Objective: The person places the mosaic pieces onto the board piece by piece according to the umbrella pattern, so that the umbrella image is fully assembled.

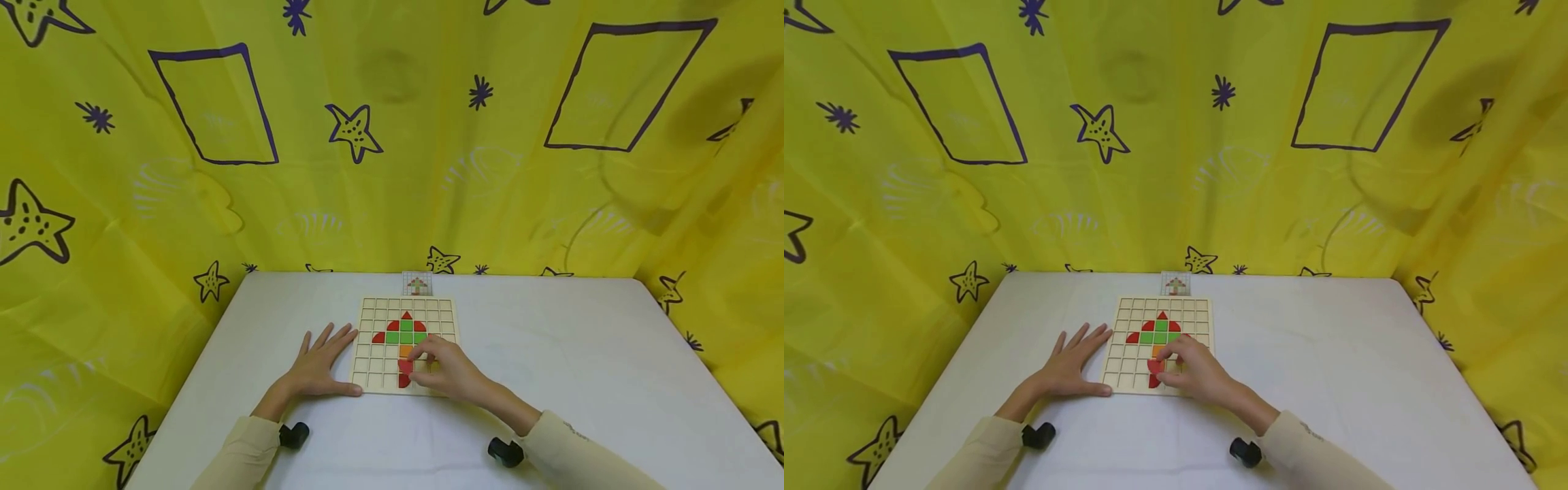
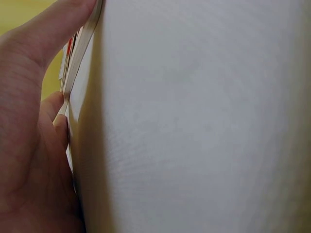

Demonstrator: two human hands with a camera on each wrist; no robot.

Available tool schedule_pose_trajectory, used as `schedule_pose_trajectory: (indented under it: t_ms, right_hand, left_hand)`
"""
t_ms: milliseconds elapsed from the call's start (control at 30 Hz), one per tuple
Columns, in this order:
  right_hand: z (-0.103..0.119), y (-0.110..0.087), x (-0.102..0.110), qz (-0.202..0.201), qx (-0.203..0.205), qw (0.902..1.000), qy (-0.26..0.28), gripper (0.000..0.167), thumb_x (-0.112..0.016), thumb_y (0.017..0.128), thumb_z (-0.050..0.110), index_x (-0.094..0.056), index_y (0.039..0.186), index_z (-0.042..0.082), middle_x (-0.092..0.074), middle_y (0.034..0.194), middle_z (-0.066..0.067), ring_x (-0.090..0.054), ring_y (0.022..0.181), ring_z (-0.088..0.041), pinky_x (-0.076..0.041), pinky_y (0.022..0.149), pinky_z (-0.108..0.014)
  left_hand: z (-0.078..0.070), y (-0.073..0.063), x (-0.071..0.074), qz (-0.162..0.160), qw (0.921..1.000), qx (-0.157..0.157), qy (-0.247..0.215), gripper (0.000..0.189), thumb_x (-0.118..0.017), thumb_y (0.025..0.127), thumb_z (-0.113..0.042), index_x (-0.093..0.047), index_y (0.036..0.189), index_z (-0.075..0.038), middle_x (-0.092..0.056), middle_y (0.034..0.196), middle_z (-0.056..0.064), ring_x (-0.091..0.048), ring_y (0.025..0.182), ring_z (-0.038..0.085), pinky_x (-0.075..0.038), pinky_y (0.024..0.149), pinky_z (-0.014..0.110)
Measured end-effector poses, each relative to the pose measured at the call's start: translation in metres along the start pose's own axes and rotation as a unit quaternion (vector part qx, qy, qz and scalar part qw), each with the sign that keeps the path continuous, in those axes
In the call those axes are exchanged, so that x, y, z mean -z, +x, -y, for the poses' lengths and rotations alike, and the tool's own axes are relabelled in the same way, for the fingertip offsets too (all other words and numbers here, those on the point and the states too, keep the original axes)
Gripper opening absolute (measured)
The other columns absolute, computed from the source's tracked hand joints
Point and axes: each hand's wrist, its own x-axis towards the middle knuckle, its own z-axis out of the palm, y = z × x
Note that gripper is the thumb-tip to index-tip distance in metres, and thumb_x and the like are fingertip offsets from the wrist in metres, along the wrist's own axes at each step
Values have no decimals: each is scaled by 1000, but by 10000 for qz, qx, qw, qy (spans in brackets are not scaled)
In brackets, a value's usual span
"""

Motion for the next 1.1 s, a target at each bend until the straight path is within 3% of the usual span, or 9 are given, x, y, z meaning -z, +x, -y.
schedule_pose_trajectory:
  t_ms: [133,300,500,800,1100]
  right_hand:
    - [-1,5,-9,40,-134,9999,-28,16,-82,88,13,-73,101,11,-68,99,-2,-57,85,-24,-51,73,-29]
    - [-4,8,-22,20,-272,9996,-89,18,-84,86,16,-74,100,12,-65,98,-1,-53,86,-21,-46,74,-28]
    - [-3,10,-33,-164,-198,9981,-561,17,-85,83,13,-75,97,11,-61,91,1,-50,79,-14,-43,69,-27]
    - [0,10,-37,-133,-256,9958,-864,15,-84,84,15,-77,97,14,-60,94,2,-52,83,-14,-46,73,-29]
    - [-2,8,-39,-96,-284,9953,-923,16,-84,84,15,-79,99,14,-58,95,3,-53,86,-14,-46,75,-29]
  left_hand:
    - [-4,0,4,-2,10000,-12,-19,117,-77,68,-77,-36,161,-18,-29,168,8,-11,156,40,3,117,74]
    - [2,1,-2,-22,10000,55,14,119,-74,67,-81,-33,163,-24,-26,170,3,-8,158,36,5,118,72]
    - [4,2,-3,48,9999,118,23,119,-74,68,-81,-31,163,-25,-23,170,0,-6,158,35,6,118,71]
    - [-6,0,8,170,9998,130,-7,117,-79,69,-75,-34,162,-20,-26,169,6,-9,157,40,3,117,73]
    - [-5,0,6,159,9998,151,36,118,-78,68,-76,-34,162,-21,-26,169,6,-9,157,39,3,117,73]
